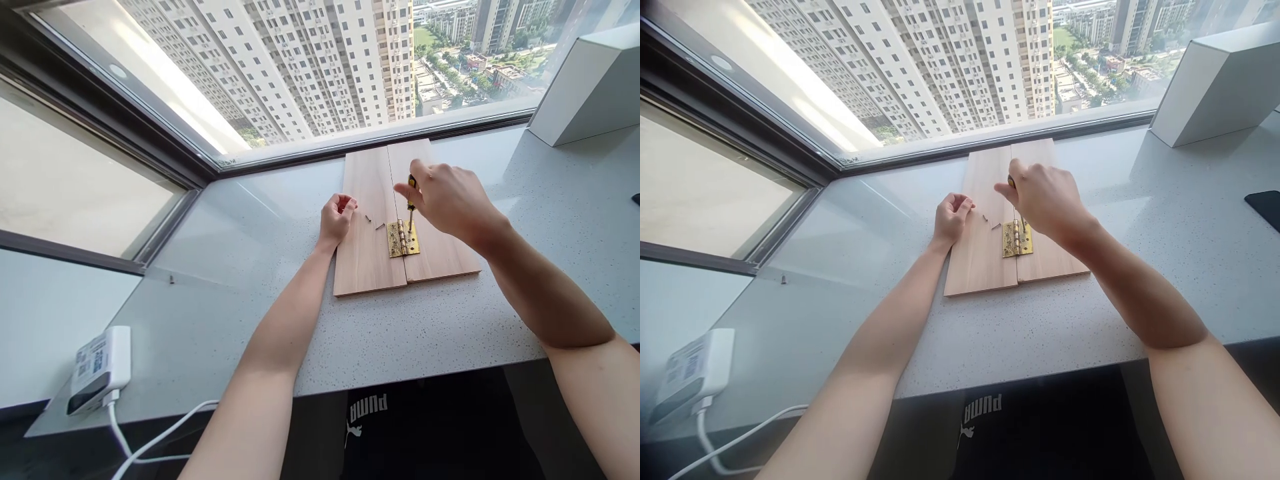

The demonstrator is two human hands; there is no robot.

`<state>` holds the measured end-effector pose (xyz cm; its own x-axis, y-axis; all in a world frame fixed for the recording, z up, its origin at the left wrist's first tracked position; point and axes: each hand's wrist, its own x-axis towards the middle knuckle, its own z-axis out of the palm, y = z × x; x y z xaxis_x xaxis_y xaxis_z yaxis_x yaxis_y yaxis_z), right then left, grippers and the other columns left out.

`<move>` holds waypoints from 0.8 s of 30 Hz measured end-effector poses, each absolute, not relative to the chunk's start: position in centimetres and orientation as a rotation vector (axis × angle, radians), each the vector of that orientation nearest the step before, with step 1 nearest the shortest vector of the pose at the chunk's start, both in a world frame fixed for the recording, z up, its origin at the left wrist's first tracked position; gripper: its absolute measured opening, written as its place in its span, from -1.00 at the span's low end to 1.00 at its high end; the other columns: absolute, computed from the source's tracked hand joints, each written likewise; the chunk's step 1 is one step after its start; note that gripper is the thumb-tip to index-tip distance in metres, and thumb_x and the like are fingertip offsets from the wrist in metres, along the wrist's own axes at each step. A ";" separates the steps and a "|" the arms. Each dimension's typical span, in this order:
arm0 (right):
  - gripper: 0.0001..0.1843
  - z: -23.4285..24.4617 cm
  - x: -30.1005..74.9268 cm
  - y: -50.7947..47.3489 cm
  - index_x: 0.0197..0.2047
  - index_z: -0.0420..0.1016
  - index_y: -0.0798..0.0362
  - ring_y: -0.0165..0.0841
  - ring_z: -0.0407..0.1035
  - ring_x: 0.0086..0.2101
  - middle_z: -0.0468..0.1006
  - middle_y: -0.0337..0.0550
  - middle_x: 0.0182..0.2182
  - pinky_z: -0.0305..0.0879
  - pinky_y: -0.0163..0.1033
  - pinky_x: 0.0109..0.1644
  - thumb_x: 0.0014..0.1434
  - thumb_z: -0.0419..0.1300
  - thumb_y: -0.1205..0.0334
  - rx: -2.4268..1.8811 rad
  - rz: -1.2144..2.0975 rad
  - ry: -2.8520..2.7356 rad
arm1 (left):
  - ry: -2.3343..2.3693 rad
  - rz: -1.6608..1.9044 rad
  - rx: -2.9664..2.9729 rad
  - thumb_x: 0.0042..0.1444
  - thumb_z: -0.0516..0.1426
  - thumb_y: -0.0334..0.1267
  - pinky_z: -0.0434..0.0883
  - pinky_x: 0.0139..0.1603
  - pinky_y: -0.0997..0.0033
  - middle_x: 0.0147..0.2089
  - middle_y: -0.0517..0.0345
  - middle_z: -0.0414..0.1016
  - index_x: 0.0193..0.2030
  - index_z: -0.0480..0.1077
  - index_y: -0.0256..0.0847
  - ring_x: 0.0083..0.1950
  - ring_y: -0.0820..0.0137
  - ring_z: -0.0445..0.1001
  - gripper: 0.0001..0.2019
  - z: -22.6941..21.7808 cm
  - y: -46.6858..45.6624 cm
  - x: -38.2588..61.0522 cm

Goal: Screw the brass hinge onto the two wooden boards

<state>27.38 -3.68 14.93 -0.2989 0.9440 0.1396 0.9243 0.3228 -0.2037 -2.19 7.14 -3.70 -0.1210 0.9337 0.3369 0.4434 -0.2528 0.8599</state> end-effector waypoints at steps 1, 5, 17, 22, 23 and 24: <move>-0.50 14.9 27.5 -3.8 0.26 0.61 0.13 -0.18 0.29 -0.34 0.71 0.15 -0.12 0.08 -0.04 -0.22 0.78 -0.04 -0.01 -1.687 0.141 -2.355 | 1.524 1.358 1.680 0.46 0.32 0.00 0.67 0.13 0.12 -0.08 -0.02 0.75 -0.12 0.53 -0.07 0.01 0.14 0.72 -0.78 -3.8 7.2 -2.2; -0.59 14.5 28.3 -3.2 0.31 0.58 0.11 -0.16 0.40 -0.23 0.73 0.20 0.12 0.18 -0.03 -0.16 0.73 -0.03 0.17 -1.468 0.237 -2.411 | 1.517 1.366 1.680 0.44 0.31 -0.03 0.66 0.12 0.12 -0.08 -0.03 0.76 -0.12 0.54 -0.07 0.02 0.14 0.73 -0.81 -4.0 7.3 -2.4; -0.72 14.4 30.7 -1.7 0.19 0.59 0.05 -0.08 0.46 -0.18 0.73 0.21 0.04 0.26 0.01 -0.13 0.63 0.08 0.23 -1.575 0.283 -2.403 | 1.506 1.352 1.679 0.45 0.33 -0.02 0.68 0.10 0.11 -0.08 -0.02 0.78 -0.12 0.54 -0.07 -0.01 0.14 0.72 -0.79 -3.9 7.4 -2.2; -0.69 15.0 31.8 -0.7 -0.04 0.66 0.00 -0.10 0.46 -0.26 0.65 0.03 -0.28 0.23 -0.01 -0.20 0.65 0.20 0.00 -1.699 0.319 -2.396 | 1.503 1.358 1.674 0.45 0.34 -0.04 0.68 0.13 0.11 -0.09 -0.01 0.77 -0.13 0.54 -0.08 -0.01 0.15 0.73 -0.79 -3.9 7.5 -2.1; -0.64 15.1 31.8 -0.6 -0.11 0.65 -0.01 -0.10 0.44 -0.29 0.61 0.01 -0.34 0.21 -0.01 -0.22 0.64 0.23 -0.07 -1.725 0.296 -2.392 | 1.502 1.363 1.675 0.45 0.35 -0.03 0.68 0.14 0.10 -0.09 -0.02 0.76 -0.13 0.53 -0.08 -0.01 0.15 0.73 -0.79 -3.9 7.5 -2.1; -0.58 15.2 31.6 -0.5 -0.18 0.63 -0.02 -0.11 0.42 -0.31 0.57 -0.01 -0.38 0.19 -0.01 -0.23 0.64 0.25 -0.13 -1.754 0.267 -2.393 | 1.502 1.367 1.676 0.46 0.34 -0.03 0.68 0.14 0.10 -0.09 -0.02 0.76 -0.13 0.53 -0.08 -0.02 0.15 0.73 -0.78 -3.9 7.5 -2.1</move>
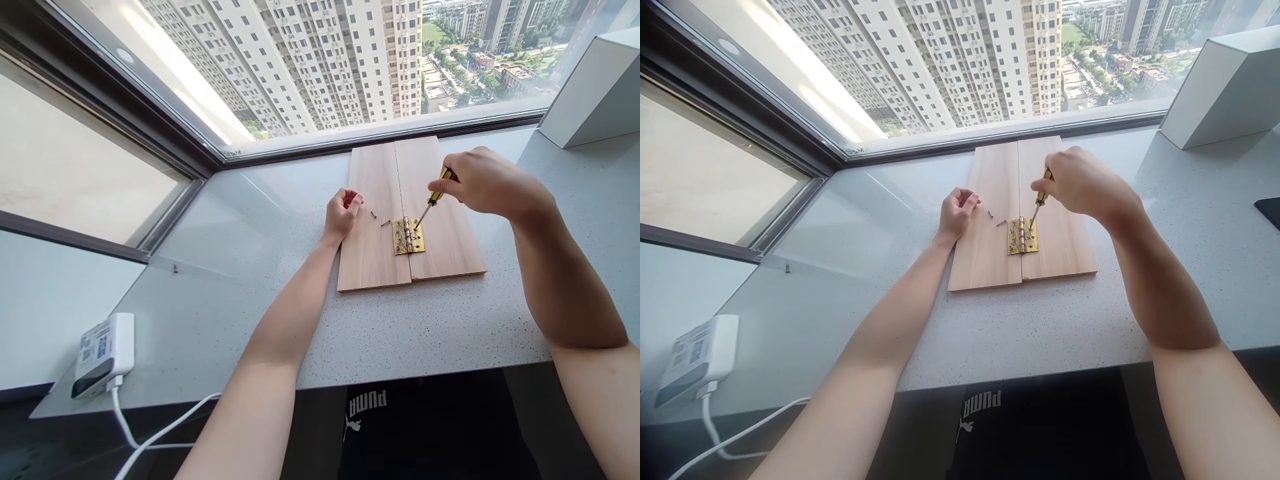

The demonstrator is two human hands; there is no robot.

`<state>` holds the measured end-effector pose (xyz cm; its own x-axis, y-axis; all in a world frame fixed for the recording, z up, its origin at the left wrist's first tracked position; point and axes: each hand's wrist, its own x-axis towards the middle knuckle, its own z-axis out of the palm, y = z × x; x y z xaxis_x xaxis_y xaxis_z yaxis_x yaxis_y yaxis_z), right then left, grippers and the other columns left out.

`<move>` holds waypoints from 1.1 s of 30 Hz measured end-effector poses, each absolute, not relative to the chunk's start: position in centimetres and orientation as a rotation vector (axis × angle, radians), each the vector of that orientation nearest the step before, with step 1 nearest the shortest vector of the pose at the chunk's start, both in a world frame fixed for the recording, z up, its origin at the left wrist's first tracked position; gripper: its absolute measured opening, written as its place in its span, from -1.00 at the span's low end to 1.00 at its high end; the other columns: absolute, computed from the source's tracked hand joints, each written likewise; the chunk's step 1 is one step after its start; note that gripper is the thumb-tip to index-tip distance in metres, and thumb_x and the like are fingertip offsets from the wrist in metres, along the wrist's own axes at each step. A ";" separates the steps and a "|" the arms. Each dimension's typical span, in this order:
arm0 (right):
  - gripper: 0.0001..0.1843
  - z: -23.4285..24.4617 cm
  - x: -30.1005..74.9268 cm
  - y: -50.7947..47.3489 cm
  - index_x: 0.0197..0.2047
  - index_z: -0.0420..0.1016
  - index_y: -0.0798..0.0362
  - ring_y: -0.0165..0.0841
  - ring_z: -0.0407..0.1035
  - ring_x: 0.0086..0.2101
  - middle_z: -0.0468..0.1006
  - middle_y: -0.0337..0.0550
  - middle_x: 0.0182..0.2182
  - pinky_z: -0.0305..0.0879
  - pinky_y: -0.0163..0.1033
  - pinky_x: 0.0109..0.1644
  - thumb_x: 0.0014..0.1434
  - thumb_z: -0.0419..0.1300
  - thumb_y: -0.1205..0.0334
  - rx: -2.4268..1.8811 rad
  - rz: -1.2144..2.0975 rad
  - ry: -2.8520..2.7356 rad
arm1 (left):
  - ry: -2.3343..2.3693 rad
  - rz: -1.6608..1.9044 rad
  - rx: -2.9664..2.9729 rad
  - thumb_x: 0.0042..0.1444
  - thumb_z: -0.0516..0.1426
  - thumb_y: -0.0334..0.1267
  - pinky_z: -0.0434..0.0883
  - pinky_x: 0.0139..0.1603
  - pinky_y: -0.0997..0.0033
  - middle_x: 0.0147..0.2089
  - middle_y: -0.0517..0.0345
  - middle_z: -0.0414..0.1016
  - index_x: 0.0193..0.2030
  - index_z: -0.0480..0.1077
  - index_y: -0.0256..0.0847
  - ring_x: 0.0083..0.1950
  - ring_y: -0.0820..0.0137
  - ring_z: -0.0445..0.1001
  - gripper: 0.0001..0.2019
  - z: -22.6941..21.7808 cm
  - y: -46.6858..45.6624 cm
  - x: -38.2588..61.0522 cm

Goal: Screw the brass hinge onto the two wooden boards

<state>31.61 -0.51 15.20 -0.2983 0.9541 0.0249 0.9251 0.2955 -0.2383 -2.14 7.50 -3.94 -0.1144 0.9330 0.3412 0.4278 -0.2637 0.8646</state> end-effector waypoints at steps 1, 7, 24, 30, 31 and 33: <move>-0.53 15.2 31.4 -0.5 -0.24 0.61 -0.03 -0.11 0.40 -0.33 0.53 -0.02 -0.41 0.17 -0.01 -0.24 0.63 0.25 -0.17 -1.792 0.235 -2.388 | 1.503 1.370 1.677 0.46 0.34 -0.03 0.68 0.14 0.09 -0.09 -0.02 0.76 -0.13 0.53 -0.07 -0.02 0.15 0.73 -0.78 -3.9 7.5 -2.2; -0.59 15.1 30.5 -1.3 -0.13 0.64 -0.02 -0.03 0.48 -0.22 0.69 0.14 -0.20 0.24 -0.03 -0.19 0.62 0.23 -0.15 -1.814 0.235 -2.300 | 1.520 1.366 1.680 0.45 0.33 0.01 0.68 0.14 0.12 -0.09 -0.02 0.74 -0.12 0.53 -0.07 0.00 0.15 0.72 -0.77 -4.0 7.4 -2.4; -0.39 14.7 30.7 -0.3 -0.31 0.59 -0.03 -0.11 0.42 -0.33 0.52 0.02 -0.41 0.20 -0.02 -0.21 0.63 0.22 -0.31 -1.817 0.179 -2.262 | 1.503 1.374 1.687 0.45 0.32 -0.03 0.68 0.12 0.11 -0.10 -0.01 0.76 -0.13 0.54 -0.06 -0.02 0.16 0.72 -0.80 -4.3 7.6 -2.4; -0.71 14.9 30.8 -1.8 0.22 0.56 0.03 0.00 0.56 -0.06 0.73 0.25 0.12 0.33 -0.02 -0.15 0.60 0.15 0.10 -1.717 0.393 -2.332 | 1.492 1.381 1.701 0.44 0.31 -0.02 0.66 0.09 0.13 -0.09 -0.02 0.76 -0.12 0.55 -0.08 -0.04 0.16 0.71 -0.80 -4.4 7.6 -2.6; -0.68 14.9 30.9 -1.8 0.28 0.53 0.02 -0.02 0.56 -0.06 0.74 0.22 0.10 0.33 -0.03 -0.16 0.60 0.14 0.12 -1.684 0.438 -2.343 | 1.494 1.381 1.702 0.44 0.31 -0.03 0.66 0.09 0.13 -0.10 -0.02 0.75 -0.12 0.55 -0.08 -0.04 0.16 0.72 -0.80 -4.4 7.7 -2.6; -0.66 14.8 31.2 -1.6 0.33 0.51 0.00 -0.06 0.54 -0.14 0.73 0.14 0.00 0.31 -0.05 -0.20 0.63 0.09 0.11 -1.640 0.453 -2.349 | 1.501 1.374 1.701 0.45 0.32 -0.04 0.66 0.10 0.14 -0.09 -0.01 0.76 -0.12 0.55 -0.08 -0.02 0.17 0.72 -0.81 -4.4 7.7 -2.6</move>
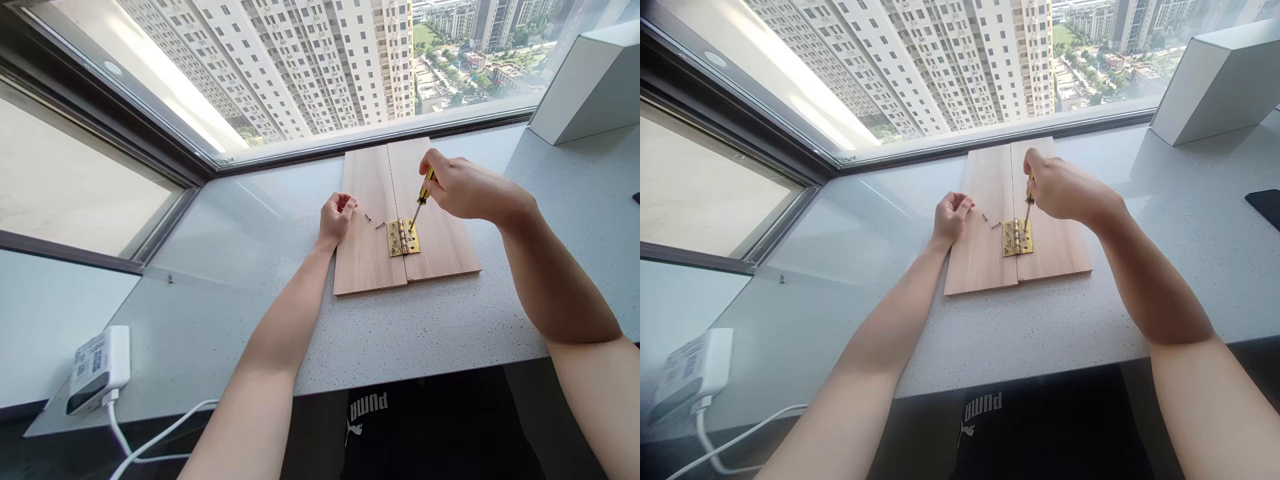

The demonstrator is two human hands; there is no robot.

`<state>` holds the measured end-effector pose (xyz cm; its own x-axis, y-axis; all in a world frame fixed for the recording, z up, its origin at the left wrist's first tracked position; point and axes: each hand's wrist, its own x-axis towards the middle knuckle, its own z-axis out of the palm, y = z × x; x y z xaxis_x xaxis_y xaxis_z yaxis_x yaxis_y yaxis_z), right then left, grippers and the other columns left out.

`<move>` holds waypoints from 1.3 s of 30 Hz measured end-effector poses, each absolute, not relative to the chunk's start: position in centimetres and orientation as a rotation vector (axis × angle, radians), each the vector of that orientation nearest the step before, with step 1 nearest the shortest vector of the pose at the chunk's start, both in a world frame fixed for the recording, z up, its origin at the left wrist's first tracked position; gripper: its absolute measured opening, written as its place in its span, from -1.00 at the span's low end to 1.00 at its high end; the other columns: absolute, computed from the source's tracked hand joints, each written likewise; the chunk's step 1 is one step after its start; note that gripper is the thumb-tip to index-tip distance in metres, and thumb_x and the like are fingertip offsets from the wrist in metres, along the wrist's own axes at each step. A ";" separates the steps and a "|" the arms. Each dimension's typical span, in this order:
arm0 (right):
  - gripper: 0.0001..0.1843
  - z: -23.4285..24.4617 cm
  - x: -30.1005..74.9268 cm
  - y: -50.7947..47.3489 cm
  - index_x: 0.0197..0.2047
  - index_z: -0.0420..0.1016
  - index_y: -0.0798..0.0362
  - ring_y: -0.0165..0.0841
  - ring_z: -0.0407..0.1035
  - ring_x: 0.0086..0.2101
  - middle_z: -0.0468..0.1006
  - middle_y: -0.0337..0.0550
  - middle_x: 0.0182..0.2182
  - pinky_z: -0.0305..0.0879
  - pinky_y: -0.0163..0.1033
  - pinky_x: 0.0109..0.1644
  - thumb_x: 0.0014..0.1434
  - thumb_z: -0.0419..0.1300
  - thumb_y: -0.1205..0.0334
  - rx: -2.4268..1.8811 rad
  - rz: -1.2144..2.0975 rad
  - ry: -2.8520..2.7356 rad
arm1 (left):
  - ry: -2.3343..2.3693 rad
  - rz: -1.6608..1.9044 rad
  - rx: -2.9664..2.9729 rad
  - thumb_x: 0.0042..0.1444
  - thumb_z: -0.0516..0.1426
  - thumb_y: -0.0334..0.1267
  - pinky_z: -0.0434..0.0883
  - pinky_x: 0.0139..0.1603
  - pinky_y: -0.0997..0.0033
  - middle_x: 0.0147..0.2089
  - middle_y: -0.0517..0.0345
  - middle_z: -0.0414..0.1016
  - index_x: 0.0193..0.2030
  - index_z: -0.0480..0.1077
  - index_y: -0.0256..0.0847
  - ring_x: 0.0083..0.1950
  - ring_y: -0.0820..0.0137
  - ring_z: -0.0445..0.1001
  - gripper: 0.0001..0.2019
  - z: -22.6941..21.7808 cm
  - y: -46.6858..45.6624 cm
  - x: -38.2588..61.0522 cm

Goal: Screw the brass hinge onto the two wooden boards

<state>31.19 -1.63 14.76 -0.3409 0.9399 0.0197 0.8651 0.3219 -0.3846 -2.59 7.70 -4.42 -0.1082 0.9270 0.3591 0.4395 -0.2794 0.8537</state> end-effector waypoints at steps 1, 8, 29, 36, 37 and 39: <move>-0.67 14.8 31.3 -1.5 0.30 0.53 -0.01 -0.08 0.53 -0.18 0.72 0.11 -0.05 0.29 -0.05 -0.22 0.66 0.07 0.10 -1.629 0.437 -2.353 | 1.503 1.371 1.699 0.45 0.32 -0.04 0.66 0.10 0.15 -0.09 -0.01 0.76 -0.12 0.54 -0.08 -0.01 0.17 0.72 -0.80 -4.4 7.7 -2.6; -0.51 15.8 30.6 -1.2 -0.10 0.67 0.03 -0.04 0.46 -0.25 0.61 0.09 -0.30 0.19 0.00 -0.24 0.67 0.16 -0.17 -1.890 0.201 -2.417 | 1.499 1.381 1.696 0.46 0.35 0.01 0.69 0.09 0.12 -0.10 -0.01 0.76 -0.12 0.54 -0.08 -0.01 0.15 0.73 -0.76 -4.5 7.9 -2.5; -0.69 15.5 30.6 -1.9 0.01 0.68 0.01 -0.11 0.45 -0.26 0.64 0.04 -0.26 0.17 -0.04 -0.21 0.67 0.22 -0.01 -1.781 0.206 -2.419 | 1.499 1.382 1.699 0.46 0.33 -0.08 0.67 0.07 0.14 -0.10 -0.01 0.77 -0.12 0.54 -0.08 -0.03 0.16 0.73 -0.83 -4.5 7.9 -2.4; -0.36 16.6 29.5 -2.3 -0.17 0.72 0.02 -0.03 0.52 -0.24 0.64 0.11 -0.28 0.24 -0.02 -0.20 0.68 0.12 -0.31 -1.996 0.211 -2.324 | 1.490 1.393 1.692 0.45 0.33 -0.05 0.68 0.10 0.13 -0.10 -0.01 0.76 -0.13 0.55 -0.08 -0.02 0.17 0.73 -0.81 -4.5 7.8 -2.5; -0.35 16.6 29.5 -2.5 -0.16 0.72 0.03 -0.01 0.54 -0.22 0.67 0.14 -0.25 0.27 0.00 -0.19 0.68 0.11 -0.32 -1.980 0.215 -2.338 | 1.492 1.393 1.691 0.44 0.33 -0.05 0.68 0.10 0.13 -0.10 -0.01 0.76 -0.13 0.55 -0.08 -0.01 0.16 0.74 -0.81 -4.5 7.8 -2.5; -0.37 16.5 29.8 -2.9 -0.09 0.72 0.04 0.05 0.57 -0.15 0.73 0.23 -0.13 0.33 0.03 -0.15 0.70 0.04 -0.26 -1.936 0.239 -2.360 | 1.500 1.391 1.689 0.44 0.32 -0.06 0.68 0.11 0.13 -0.10 0.00 0.76 -0.13 0.54 -0.07 0.00 0.16 0.74 -0.82 -4.4 7.8 -2.5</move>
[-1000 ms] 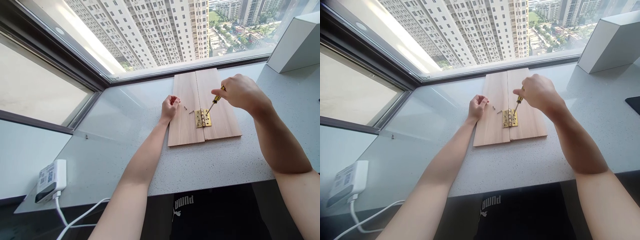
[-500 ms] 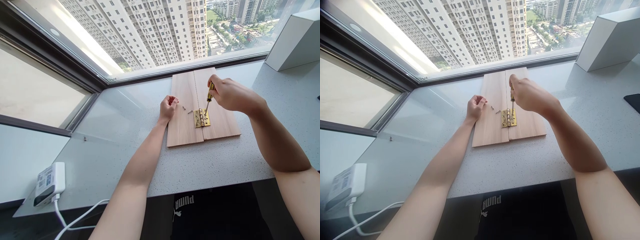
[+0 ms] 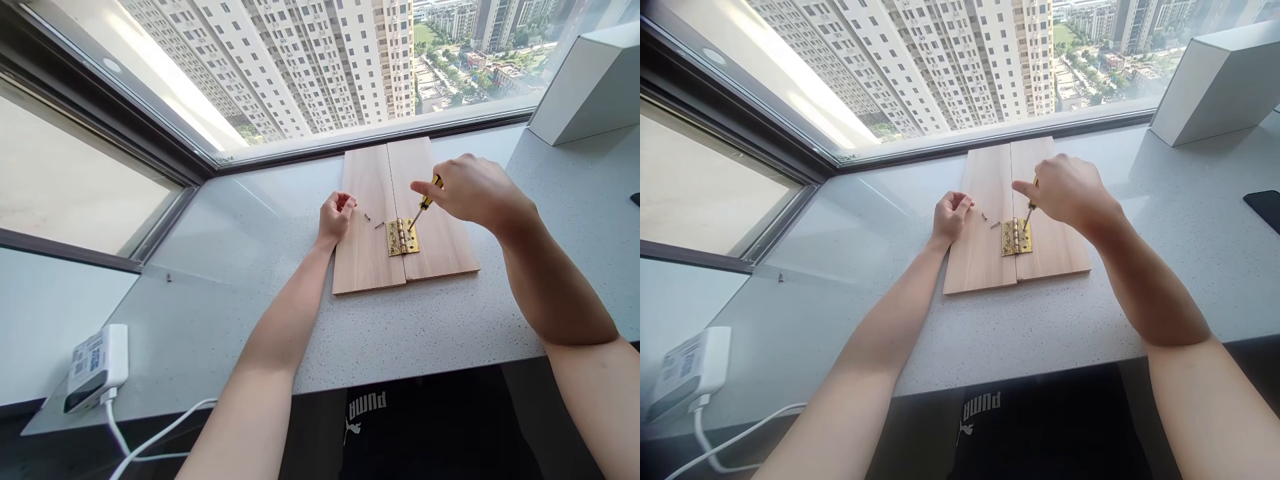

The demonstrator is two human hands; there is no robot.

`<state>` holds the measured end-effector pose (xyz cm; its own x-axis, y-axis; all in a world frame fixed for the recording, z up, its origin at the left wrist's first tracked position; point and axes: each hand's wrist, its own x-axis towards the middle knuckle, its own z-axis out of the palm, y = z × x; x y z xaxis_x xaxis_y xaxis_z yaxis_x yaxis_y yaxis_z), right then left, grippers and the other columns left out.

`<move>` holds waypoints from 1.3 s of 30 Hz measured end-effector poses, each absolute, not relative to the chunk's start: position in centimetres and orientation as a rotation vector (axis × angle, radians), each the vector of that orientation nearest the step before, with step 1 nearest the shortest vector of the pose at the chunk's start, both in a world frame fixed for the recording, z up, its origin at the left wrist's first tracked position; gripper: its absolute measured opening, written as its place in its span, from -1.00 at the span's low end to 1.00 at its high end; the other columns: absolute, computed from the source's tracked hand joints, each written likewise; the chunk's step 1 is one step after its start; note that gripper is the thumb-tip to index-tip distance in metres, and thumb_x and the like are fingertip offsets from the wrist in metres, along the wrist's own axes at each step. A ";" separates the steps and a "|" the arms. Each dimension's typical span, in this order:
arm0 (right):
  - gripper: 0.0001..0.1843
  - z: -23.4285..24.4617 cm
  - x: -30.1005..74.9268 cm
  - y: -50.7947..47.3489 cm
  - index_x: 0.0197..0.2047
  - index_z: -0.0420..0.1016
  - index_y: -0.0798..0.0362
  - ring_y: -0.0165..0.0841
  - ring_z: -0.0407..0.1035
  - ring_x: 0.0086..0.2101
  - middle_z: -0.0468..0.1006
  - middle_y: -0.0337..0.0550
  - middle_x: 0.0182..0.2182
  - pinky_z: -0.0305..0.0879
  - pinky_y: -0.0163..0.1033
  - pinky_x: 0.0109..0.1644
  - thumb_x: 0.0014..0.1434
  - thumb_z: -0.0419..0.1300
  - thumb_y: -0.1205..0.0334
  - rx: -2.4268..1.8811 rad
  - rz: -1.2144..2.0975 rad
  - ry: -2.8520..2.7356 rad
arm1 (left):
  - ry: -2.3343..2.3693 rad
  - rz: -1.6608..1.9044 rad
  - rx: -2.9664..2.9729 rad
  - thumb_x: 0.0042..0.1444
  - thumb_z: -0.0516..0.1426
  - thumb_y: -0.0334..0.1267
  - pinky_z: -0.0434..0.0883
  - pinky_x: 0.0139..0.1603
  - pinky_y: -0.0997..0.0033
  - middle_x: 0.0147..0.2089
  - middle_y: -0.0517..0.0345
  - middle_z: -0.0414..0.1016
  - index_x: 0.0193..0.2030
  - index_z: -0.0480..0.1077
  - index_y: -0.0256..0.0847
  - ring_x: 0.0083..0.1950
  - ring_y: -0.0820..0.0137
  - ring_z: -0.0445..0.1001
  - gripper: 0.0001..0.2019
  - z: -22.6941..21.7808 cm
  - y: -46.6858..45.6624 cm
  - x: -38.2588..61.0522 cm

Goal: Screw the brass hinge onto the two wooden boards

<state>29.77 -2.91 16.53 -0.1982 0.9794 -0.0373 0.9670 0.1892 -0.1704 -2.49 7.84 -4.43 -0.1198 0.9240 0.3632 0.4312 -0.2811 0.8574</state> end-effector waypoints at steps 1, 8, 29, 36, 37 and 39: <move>-0.41 16.4 29.9 -3.0 -0.02 0.71 0.04 0.07 0.59 -0.10 0.76 0.26 -0.05 0.35 0.04 -0.12 0.71 0.00 -0.19 -1.907 0.271 -2.368 | 1.505 1.388 1.689 0.44 0.32 -0.07 0.68 0.11 0.13 -0.11 0.00 0.76 -0.13 0.54 -0.07 0.00 0.16 0.73 -0.83 -4.4 7.8 -2.5; -0.48 15.6 31.0 -2.4 0.54 0.53 -0.02 0.04 0.61 0.07 0.74 0.20 0.23 0.39 0.00 -0.02 0.71 0.00 0.07 -1.709 0.428 -2.415 | 1.495 1.387 1.692 0.46 0.32 -0.07 0.68 0.13 0.13 -0.10 0.00 0.75 -0.13 0.53 -0.07 -0.01 0.17 0.73 -0.82 -4.5 7.8 -2.6; -0.49 15.7 30.4 -2.5 0.23 0.66 0.07 0.15 0.62 0.12 0.75 0.32 0.19 0.43 0.11 0.07 0.73 0.02 -0.10 -1.843 0.301 -2.307 | 1.500 1.367 1.697 0.46 0.32 -0.04 0.68 0.12 0.10 -0.08 -0.03 0.76 -0.12 0.55 -0.07 -0.01 0.15 0.72 -0.81 -4.3 7.6 -2.4; -0.54 15.3 31.1 -1.7 0.47 0.59 0.02 0.03 0.62 0.10 0.76 0.18 0.19 0.41 0.01 0.00 0.69 0.09 0.11 -1.633 0.372 -2.362 | 1.496 1.387 1.689 0.45 0.33 -0.02 0.68 0.11 0.12 -0.10 -0.02 0.75 -0.13 0.54 -0.07 -0.02 0.17 0.72 -0.79 -4.4 7.8 -2.4; -0.56 15.4 31.1 -1.6 0.43 0.62 0.02 0.01 0.61 0.03 0.78 0.15 0.12 0.39 0.01 -0.03 0.68 0.11 0.10 -1.622 0.363 -2.352 | 1.496 1.391 1.688 0.45 0.34 -0.01 0.68 0.10 0.13 -0.10 -0.02 0.75 -0.13 0.54 -0.07 -0.02 0.16 0.72 -0.78 -4.4 7.8 -2.4; -0.62 15.5 31.1 -1.3 0.27 0.71 0.02 -0.02 0.58 -0.11 0.79 0.09 -0.06 0.34 0.01 -0.09 0.66 0.17 0.04 -1.640 0.348 -2.349 | 1.495 1.389 1.688 0.45 0.35 0.02 0.68 0.08 0.13 -0.10 -0.02 0.75 -0.14 0.54 -0.06 -0.02 0.16 0.72 -0.76 -4.4 7.7 -2.4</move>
<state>31.05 -1.28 15.53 -0.3322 0.9406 0.0705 0.8797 0.3359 -0.3366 -2.36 7.74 -4.42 -0.1171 0.9250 0.3614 0.4284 -0.2813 0.8587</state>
